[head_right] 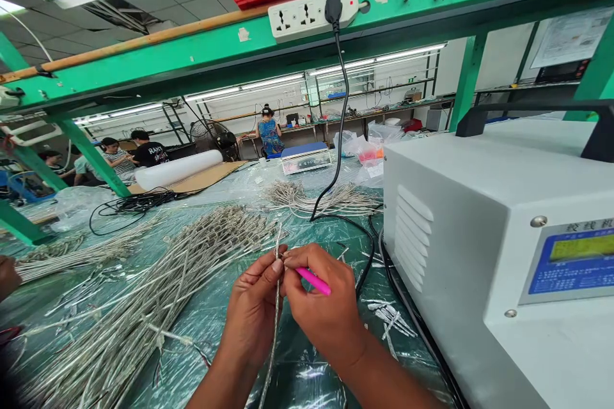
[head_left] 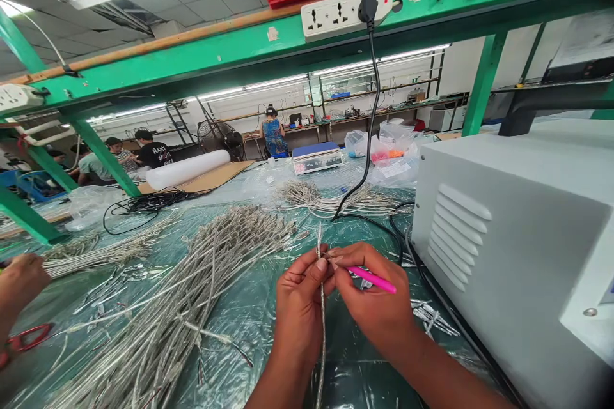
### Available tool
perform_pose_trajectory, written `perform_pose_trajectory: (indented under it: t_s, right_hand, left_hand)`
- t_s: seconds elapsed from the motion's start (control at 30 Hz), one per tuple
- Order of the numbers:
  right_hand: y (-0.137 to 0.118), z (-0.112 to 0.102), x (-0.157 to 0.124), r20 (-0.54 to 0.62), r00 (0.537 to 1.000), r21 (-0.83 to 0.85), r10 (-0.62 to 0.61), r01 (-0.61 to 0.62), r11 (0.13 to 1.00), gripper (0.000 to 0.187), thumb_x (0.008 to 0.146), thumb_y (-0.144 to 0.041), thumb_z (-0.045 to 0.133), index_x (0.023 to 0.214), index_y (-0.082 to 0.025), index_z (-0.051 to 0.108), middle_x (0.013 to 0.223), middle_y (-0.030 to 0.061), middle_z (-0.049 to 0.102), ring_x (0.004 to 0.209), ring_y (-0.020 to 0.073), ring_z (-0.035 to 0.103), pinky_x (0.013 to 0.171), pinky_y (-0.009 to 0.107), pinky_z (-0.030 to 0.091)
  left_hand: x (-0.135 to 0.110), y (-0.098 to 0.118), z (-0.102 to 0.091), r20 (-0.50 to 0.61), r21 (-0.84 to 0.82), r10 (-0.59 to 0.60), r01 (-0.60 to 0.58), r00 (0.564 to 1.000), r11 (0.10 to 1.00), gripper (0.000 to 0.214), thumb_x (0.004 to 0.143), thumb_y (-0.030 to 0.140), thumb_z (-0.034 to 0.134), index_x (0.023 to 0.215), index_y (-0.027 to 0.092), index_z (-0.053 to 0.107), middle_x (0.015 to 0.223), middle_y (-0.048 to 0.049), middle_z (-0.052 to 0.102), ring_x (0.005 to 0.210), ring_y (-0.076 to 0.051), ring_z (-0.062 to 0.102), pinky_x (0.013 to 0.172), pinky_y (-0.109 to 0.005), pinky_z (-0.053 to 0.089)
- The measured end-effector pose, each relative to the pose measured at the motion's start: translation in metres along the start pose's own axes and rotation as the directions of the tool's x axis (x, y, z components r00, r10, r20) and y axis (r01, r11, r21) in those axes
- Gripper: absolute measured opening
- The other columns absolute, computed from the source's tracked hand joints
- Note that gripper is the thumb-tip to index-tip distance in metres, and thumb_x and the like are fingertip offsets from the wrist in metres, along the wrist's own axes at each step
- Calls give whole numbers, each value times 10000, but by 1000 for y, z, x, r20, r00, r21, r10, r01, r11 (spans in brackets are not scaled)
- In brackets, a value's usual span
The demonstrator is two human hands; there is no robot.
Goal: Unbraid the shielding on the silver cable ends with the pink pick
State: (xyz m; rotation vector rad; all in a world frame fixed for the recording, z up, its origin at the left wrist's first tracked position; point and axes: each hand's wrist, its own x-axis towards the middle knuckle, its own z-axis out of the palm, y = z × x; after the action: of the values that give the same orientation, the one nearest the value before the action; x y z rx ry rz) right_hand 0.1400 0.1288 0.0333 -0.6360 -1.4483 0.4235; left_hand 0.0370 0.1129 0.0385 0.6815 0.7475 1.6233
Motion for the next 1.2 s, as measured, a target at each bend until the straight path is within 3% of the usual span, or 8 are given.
perform_pose_trajectory:
  t_s: [0.43, 0.67, 0.83, 0.97, 1.2]
  right_hand:
    - [1, -2, 0, -10, 1000, 18, -19, 19, 1000, 202, 798, -33, 624, 805, -232, 590, 790, -42, 689, 804, 113, 694, 772, 218, 543]
    - [3, -2, 0, 6, 1000, 21, 8, -8, 1000, 195, 797, -39, 629, 798, -232, 595, 788, -42, 688, 798, 119, 691, 769, 229, 545]
    - [4, -1, 1, -20, 999, 38, 36, -35, 999, 204, 808, -40, 625, 815, -244, 608, 842, -44, 701, 853, 117, 692, 812, 230, 542]
    - [4, -1, 1, -25, 998, 38, 52, -51, 998, 204, 816, -47, 622, 839, -250, 624, 878, -38, 712, 895, 121, 696, 817, 226, 546]
    - [2, -2, 2, -25, 1000, 23, 5, -4, 1000, 200, 790, -34, 626, 806, -232, 603, 798, -35, 693, 821, 124, 697, 784, 233, 551]
  left_hand:
    - [-3, 1, 3, -10, 20, 9, -9, 1000, 1000, 251, 698, 178, 803, 936, 119, 750, 908, -116, 758, 846, -251, 719, 764, -330, 578]
    - [0, 0, 3, -22, 3, 12, -12, 1000, 1000, 249, 672, 164, 820, 911, 127, 759, 871, -102, 760, 812, -228, 720, 695, -269, 572]
    - [1, -1, 2, 2, -18, 3, -2, 1000, 1000, 211, 709, 123, 795, 918, 122, 761, 923, -100, 760, 728, -138, 694, 594, -158, 512]
    - [1, -3, 1, 9, -33, -12, 12, 1000, 999, 181, 736, 112, 778, 916, 118, 761, 907, -98, 761, 645, -95, 656, 557, -146, 490]
    - [0, -1, -1, 30, -44, -22, 23, 999, 999, 200, 754, 141, 770, 954, 140, 762, 917, -104, 759, 811, -194, 717, 625, -193, 538]
